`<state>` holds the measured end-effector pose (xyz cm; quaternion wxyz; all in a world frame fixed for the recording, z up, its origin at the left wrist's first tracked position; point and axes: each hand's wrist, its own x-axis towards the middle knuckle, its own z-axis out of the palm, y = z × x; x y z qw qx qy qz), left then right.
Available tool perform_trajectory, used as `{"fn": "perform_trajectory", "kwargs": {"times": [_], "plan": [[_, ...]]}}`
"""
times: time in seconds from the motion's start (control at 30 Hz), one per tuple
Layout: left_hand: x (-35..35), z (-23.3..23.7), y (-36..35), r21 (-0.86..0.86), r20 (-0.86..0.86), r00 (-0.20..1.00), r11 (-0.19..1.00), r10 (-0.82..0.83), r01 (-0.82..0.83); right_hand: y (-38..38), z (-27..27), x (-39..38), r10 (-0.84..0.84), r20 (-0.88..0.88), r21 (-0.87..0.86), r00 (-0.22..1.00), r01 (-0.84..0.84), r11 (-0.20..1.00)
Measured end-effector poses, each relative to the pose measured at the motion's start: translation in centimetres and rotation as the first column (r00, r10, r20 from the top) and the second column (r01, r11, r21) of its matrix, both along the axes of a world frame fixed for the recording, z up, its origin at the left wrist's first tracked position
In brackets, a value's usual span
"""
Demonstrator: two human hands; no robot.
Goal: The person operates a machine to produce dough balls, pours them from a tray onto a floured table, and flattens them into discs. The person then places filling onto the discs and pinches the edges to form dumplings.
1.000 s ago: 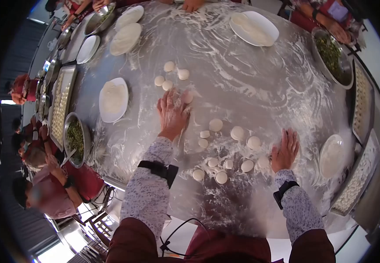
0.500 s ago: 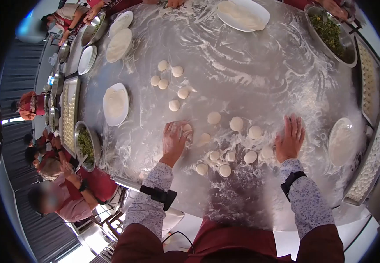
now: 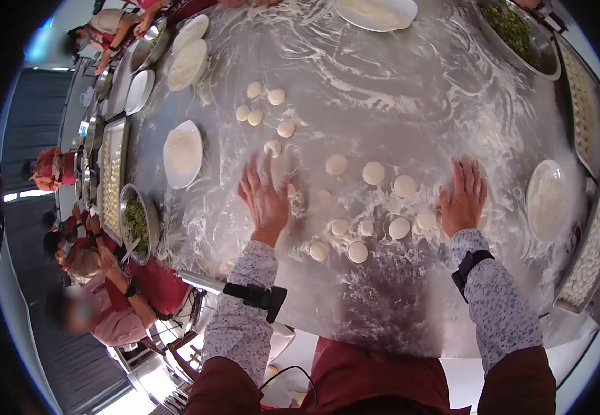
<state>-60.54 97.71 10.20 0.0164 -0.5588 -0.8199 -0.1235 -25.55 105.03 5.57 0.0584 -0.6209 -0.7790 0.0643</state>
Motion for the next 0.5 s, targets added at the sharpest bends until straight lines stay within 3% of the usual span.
{"fn": "perform_trajectory", "kwargs": {"times": [0.13,0.2,0.3,0.37,0.43,0.5], "plan": [[-0.2,-2.1,5.2,0.052,-0.030,0.988,0.987,-0.153,0.154,0.1,0.6,-0.4,-0.005,0.008,0.002,1.000,0.005,1.000],[-0.5,-3.9,5.8,-0.040,0.000,0.973,0.973,-0.229,0.229,0.9,0.2,-0.3,0.010,0.003,0.046,1.000,-0.010,0.999],[-1.4,-3.5,4.7,-0.083,-0.004,0.946,0.943,-0.324,0.322,-0.4,0.4,-0.5,0.021,0.000,0.046,1.000,-0.021,0.999],[-1.8,-2.7,4.7,-0.141,-0.062,0.963,0.958,-0.260,0.250,0.7,0.6,-0.5,-0.014,0.023,0.059,1.000,0.013,0.998],[-1.2,-1.9,5.1,-0.072,0.003,0.938,0.935,-0.347,0.346,0.2,0.8,-0.7,-0.033,0.012,-0.016,0.999,0.033,0.999],[0.0,-0.3,5.9,0.030,0.326,0.641,0.685,-0.695,0.728,0.0,1.2,-1.2,-0.035,-0.014,0.027,0.999,0.035,0.999]]}}
